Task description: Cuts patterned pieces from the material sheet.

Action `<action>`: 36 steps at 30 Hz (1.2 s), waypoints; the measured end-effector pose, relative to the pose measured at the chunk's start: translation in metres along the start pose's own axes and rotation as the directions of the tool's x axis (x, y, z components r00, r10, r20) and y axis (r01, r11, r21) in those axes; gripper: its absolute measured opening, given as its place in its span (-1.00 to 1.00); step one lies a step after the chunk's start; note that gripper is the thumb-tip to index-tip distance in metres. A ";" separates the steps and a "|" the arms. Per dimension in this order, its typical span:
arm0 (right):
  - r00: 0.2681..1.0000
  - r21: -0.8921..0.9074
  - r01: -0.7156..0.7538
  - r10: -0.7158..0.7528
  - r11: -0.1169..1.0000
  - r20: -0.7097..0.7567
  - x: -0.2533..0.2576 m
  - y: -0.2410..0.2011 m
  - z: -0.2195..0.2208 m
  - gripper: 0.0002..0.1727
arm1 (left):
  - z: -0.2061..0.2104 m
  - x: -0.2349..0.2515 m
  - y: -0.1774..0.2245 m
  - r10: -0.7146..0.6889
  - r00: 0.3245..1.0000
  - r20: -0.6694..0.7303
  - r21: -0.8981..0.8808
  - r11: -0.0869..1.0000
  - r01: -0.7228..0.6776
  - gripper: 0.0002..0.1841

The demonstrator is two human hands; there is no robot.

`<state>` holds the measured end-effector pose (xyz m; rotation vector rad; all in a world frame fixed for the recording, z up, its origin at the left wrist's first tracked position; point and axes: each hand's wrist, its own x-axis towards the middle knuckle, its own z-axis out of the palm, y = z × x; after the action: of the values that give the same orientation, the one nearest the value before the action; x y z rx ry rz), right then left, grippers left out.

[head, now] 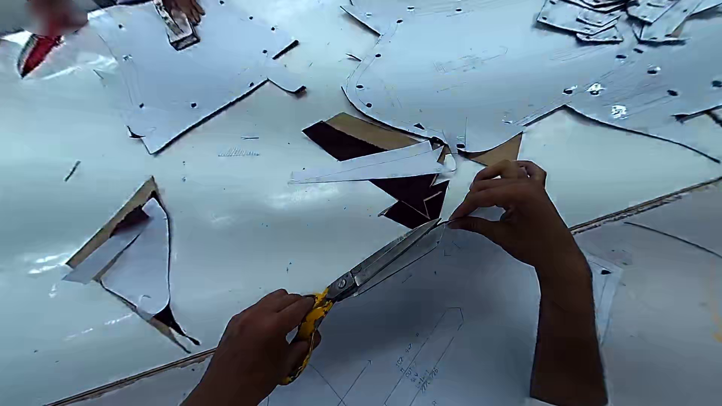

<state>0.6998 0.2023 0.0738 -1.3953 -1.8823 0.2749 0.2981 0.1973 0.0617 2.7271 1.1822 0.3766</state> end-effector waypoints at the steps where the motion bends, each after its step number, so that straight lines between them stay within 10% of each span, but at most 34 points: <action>1: 1.000 0.002 -0.002 0.002 1.000 0.002 0.000 0.000 0.000 -0.93 | 0.000 0.000 0.000 0.000 1.000 0.000 0.002 1.000 0.000 -0.72; 36: 1.000 -0.011 -0.003 0.003 1.000 0.004 0.000 -0.002 -0.001 -0.95 | 0.004 0.006 -0.003 0.025 0.999 -0.026 -0.063 0.998 -0.026 -0.72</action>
<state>0.6995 0.2009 0.0757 -1.4058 -1.8879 0.2691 0.3015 0.2037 0.0584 2.6933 1.1231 0.4453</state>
